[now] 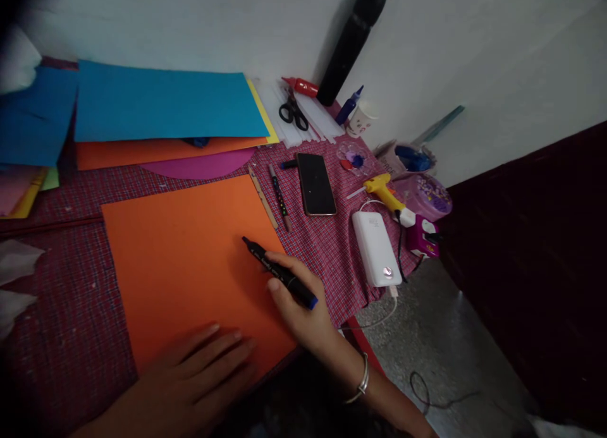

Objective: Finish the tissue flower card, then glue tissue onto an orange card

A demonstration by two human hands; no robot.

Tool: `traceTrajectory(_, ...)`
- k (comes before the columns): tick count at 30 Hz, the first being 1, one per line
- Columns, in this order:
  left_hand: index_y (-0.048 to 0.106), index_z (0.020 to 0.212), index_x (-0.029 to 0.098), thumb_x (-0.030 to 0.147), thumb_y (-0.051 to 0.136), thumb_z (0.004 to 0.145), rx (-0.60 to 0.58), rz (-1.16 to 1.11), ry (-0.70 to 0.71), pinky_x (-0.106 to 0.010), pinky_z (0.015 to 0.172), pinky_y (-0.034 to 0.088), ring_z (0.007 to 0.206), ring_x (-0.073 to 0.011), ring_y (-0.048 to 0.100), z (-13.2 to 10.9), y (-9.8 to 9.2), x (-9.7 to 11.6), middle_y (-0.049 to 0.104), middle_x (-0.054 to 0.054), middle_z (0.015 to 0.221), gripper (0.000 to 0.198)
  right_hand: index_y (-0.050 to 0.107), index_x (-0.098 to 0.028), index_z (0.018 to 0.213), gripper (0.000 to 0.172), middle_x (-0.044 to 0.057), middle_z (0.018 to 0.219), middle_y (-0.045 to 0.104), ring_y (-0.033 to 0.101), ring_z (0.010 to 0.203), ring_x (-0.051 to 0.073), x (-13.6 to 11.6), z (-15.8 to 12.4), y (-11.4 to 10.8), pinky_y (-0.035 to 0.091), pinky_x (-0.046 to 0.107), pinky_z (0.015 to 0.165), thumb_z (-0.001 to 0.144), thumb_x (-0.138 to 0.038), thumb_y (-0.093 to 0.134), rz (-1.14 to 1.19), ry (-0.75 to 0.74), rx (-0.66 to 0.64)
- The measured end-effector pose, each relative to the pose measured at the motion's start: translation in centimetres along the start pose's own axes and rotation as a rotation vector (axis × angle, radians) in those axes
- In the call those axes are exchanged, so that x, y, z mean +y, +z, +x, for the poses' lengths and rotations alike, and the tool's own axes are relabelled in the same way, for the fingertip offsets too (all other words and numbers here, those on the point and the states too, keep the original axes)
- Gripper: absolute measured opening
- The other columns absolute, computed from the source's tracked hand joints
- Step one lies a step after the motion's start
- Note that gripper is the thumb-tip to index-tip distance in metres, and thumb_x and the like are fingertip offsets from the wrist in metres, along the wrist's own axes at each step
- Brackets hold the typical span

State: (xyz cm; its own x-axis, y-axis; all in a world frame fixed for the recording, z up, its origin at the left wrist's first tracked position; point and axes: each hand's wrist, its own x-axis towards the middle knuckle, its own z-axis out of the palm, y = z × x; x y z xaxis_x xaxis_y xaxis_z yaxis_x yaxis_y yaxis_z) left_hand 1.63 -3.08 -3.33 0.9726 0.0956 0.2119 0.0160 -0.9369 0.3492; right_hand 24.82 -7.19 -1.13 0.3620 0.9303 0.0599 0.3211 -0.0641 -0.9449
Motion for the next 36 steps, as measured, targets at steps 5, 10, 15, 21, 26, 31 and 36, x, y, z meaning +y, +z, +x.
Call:
traceTrajectory(5,0.065,0.128,0.025,0.024,0.051,0.098,0.057,0.042,0.021,-0.036,0.107,0.04,0.119,-0.0186,0.058,0.1,0.0,-0.1,0.069,0.001,0.133,0.033,0.066,-0.026,0.121,0.03,0.007,0.107,0.078,0.074,0.086,0.02,-0.4,1.8,0.2,0.061,0.037,0.082,0.095,-0.04,0.061,-0.026,-0.01,-0.027)
traceTrajectory(10,0.067,0.125,0.025,0.03,0.049,0.102,0.112,0.067,0.012,-0.035,0.106,0.04,0.119,-0.0176,0.059,0.1,0.3,-0.1,0.071,0.003,0.13,0.03,0.066,-0.025,0.121,0.027,0.006,0.11,0.077,0.074,0.092,0.02,-0.2,2.7,0.7,0.06,0.036,0.084,0.095,-0.031,0.06,-0.084,-0.024,-0.062)
traceTrajectory(15,0.067,0.125,0.026,0.033,0.051,0.102,0.115,0.048,0.005,-0.036,0.106,0.042,0.118,-0.0177,0.061,0.1,0.6,-0.1,0.07,0.002,0.132,0.029,0.065,-0.027,0.124,0.03,0.006,0.109,0.076,0.073,0.097,0.022,0.4,2.3,0.6,0.059,0.04,0.09,0.096,-0.029,0.059,-0.152,-0.042,-0.077)
traceTrajectory(21,0.066,0.125,0.026,0.032,0.049,0.102,0.101,0.032,0.001,-0.037,0.107,0.042,0.118,-0.0188,0.061,0.1,0.7,0.0,0.07,0.003,0.131,0.029,0.064,-0.028,0.127,0.032,0.006,0.113,0.075,0.073,0.098,0.021,1.0,2.1,0.7,0.058,0.04,0.092,0.096,-0.026,0.059,-0.211,-0.098,-0.088)
traceTrajectory(26,0.064,0.129,0.024,0.028,0.049,0.101,0.038,0.056,0.029,-0.037,0.106,0.042,0.12,-0.02,0.06,0.1,0.5,-0.3,0.068,0.002,0.134,0.032,0.068,-0.028,0.121,0.028,0.005,0.105,0.076,0.073,0.085,0.018,1.0,2.2,0.6,0.059,0.034,0.08,0.094,-0.025,0.061,-0.124,-0.139,-0.04)
traceTrajectory(31,0.065,0.126,0.024,0.025,0.048,0.1,0.075,0.081,0.052,-0.038,0.105,0.041,0.119,-0.0211,0.059,0.1,0.2,-0.4,0.07,0.002,0.131,0.032,0.067,-0.031,0.119,0.024,0.002,0.092,0.076,0.068,0.069,0.015,0.4,0.8,-0.7,0.056,0.029,0.065,0.098,-0.032,0.057,0.232,-0.131,0.182)
traceTrajectory(36,0.063,0.128,0.024,0.023,0.049,0.099,0.062,0.051,0.016,-0.037,0.108,0.037,0.12,-0.0198,0.057,0.1,0.1,-0.1,0.068,0.002,0.133,0.033,0.07,-0.028,0.11,0.019,0.002,0.083,0.071,0.066,0.071,0.017,-0.5,-0.6,-0.8,0.054,0.032,0.069,0.095,-0.036,0.062,0.17,-0.133,0.015)
